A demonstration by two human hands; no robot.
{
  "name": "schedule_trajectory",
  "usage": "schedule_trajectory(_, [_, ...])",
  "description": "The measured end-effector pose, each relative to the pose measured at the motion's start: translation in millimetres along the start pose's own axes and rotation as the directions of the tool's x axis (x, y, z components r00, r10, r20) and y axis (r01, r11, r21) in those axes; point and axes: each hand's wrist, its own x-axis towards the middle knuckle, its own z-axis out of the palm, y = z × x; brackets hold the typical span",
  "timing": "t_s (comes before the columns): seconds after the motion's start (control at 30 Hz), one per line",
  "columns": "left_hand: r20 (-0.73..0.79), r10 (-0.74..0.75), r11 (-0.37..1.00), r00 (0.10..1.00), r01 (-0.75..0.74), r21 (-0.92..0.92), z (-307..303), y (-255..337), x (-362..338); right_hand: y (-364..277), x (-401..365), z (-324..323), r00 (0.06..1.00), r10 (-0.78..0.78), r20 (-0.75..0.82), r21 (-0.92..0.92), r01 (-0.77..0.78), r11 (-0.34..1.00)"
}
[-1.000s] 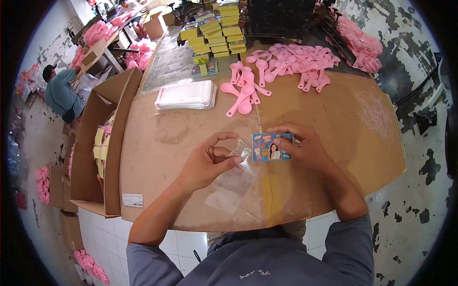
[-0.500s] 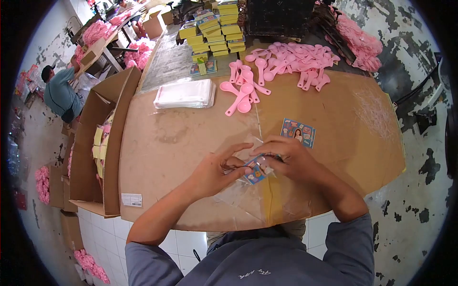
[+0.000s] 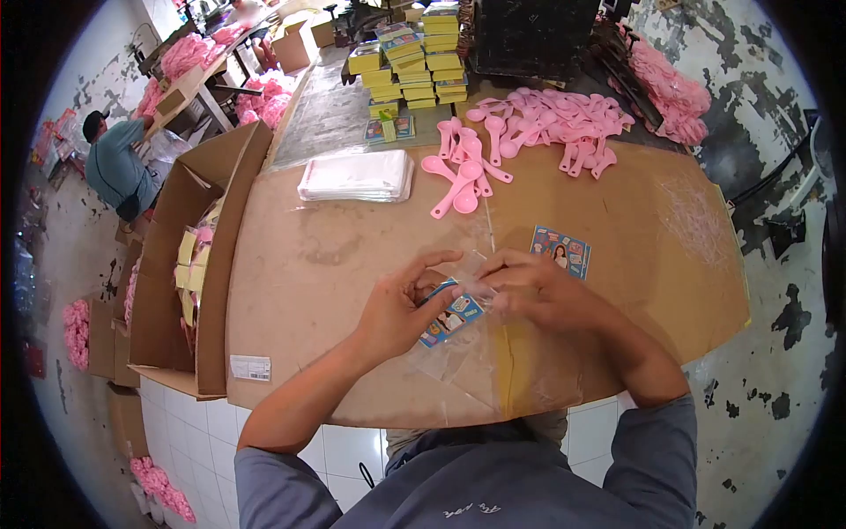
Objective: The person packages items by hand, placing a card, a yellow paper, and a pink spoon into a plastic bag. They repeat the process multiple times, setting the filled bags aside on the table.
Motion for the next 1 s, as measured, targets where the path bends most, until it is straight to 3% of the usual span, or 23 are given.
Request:
schedule_trajectory(0.1, [-0.030, -0.022, 1.000, 0.999, 0.022, -0.015, -2.7, -0.4, 2.3, 20.5, 26.6, -34.1, 0.973, 0.193, -0.126, -0.203, -0.216, 0.955])
schedule_trajectory(0.17, [-0.036, -0.048, 0.998, 0.998, 0.046, -0.044, -3.9, 1.7, 2.3, 56.5, 46.4, -49.9, 0.945, 0.062, -0.322, -0.482, -0.220, 0.848])
schedule_trajectory(0.27, [-0.026, -0.028, 0.998, 0.999, 0.026, -0.055, -7.2, -3.2, 5.0, 114.8, 69.6, -61.3, 0.930, -0.071, -0.360, -0.685, -0.212, 0.697])
schedule_trajectory(0.37, [-0.021, 0.004, 1.000, 1.000, -0.004, -0.022, -10.6, -8.8, 5.8, 110.7, 85.7, -50.2, 0.926, -0.024, -0.376, -0.746, -0.287, 0.601])
schedule_trajectory(0.47, [-0.020, -0.016, 0.999, 1.000, 0.016, -0.034, -10.6, -4.2, 4.7, 117.6, 90.0, -48.7, 0.905, 0.100, -0.413, -0.690, -0.383, 0.614])
schedule_trajectory(0.57, [-0.018, -0.035, 0.998, 0.999, 0.034, -0.050, -12.5, -2.4, 5.1, 104.9, 82.4, -59.5, 0.915, 0.215, -0.342, -0.657, -0.397, 0.641])
schedule_trajectory(0.67, [-0.030, -0.047, 0.995, 0.998, 0.044, -0.087, -13.2, -1.5, 5.6, 110.5, 59.7, -64.8, 0.853, 0.189, -0.487, -0.575, -0.476, 0.666])
schedule_trajectory(0.77, [-0.053, -0.028, 0.989, 0.998, 0.019, -0.149, -12.2, 0.9, 4.8, 74.1, 43.1, -75.3, 0.829, -0.172, -0.532, -0.683, -0.299, 0.667])
schedule_trajectory(0.87, [-0.091, -0.030, 0.984, 0.995, 0.013, -0.176, -8.6, 3.6, 3.0, 7.3, 21.4, -75.0, 0.931, 0.126, -0.342, -0.451, -0.280, 0.848])
schedule_trajectory(0.97, [-0.101, -0.047, 0.984, 0.994, 0.029, -0.177, -8.7, 6.5, 3.2, -16.2, 15.4, -57.2, 0.961, 0.091, -0.262, -0.160, -0.136, 0.978])
schedule_trajectory(1.0, [-0.092, -0.031, 0.984, 0.995, 0.014, -0.178, -8.2, 5.1, 3.4, -20.2, 15.0, -55.1, 0.957, 0.121, -0.264, -0.129, -0.159, 0.979])
